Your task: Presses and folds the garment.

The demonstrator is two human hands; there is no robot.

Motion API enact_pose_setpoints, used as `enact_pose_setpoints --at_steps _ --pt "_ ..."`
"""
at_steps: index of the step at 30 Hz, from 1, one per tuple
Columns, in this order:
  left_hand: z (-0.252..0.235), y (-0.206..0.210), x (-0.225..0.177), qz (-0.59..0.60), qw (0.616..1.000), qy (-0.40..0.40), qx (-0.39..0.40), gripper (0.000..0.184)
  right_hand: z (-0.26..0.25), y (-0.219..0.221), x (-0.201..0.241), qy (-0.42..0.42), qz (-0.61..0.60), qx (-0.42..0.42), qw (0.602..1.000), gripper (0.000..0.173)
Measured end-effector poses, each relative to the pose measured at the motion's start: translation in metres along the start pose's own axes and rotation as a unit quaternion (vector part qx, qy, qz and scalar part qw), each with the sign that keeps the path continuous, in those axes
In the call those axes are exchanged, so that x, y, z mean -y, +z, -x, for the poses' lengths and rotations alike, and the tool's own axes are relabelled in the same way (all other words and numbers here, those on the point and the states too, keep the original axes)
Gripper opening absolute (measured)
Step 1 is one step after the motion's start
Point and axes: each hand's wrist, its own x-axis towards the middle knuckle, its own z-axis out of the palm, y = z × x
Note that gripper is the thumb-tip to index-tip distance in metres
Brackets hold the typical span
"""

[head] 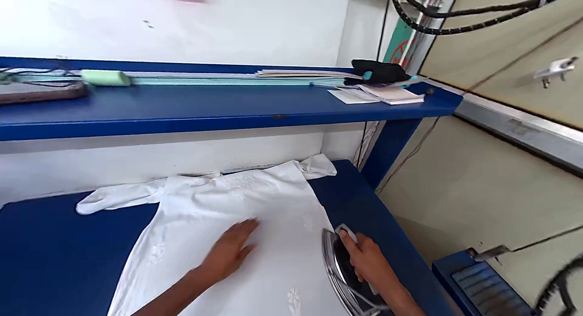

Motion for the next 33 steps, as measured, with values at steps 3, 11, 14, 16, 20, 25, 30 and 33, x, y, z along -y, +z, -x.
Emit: enact_pose_setpoints --at_steps 3,11,14,16,20,25,30,33 --pt "0.145 -0.019 0.093 -0.124 0.980 -0.150 -0.031 0.081 0.003 0.000 0.000 -0.016 0.020 0.002 1.000 0.058" --pt "0.136 -0.106 0.091 -0.064 0.929 -0.365 -0.013 0.044 -0.043 0.003 0.035 -0.177 0.031 0.198 0.964 0.046" --pt "0.126 -0.115 0.107 -0.009 0.878 -0.475 -0.061 0.042 -0.054 0.024 0.054 -0.229 0.044 0.249 0.940 0.046" --pt "0.117 -0.118 0.123 0.005 0.862 -0.503 -0.058 0.045 -0.053 0.044 0.073 -0.238 0.048 0.272 0.931 0.044" --pt "0.097 -0.126 0.141 0.019 0.871 -0.491 0.007 0.041 -0.047 0.093 0.117 -0.263 0.059 0.299 0.915 0.048" --pt "0.092 -0.131 0.152 0.028 0.864 -0.501 0.046 0.035 -0.025 0.159 0.180 -0.277 0.087 0.331 0.898 0.047" --pt "0.101 -0.143 0.167 0.072 0.878 -0.470 0.047 0.042 -0.003 0.228 0.243 -0.292 0.133 0.329 0.888 0.050" --pt "0.122 -0.147 0.166 0.124 0.879 -0.459 0.024 0.043 0.013 0.265 0.276 -0.282 0.157 0.286 0.902 0.052"
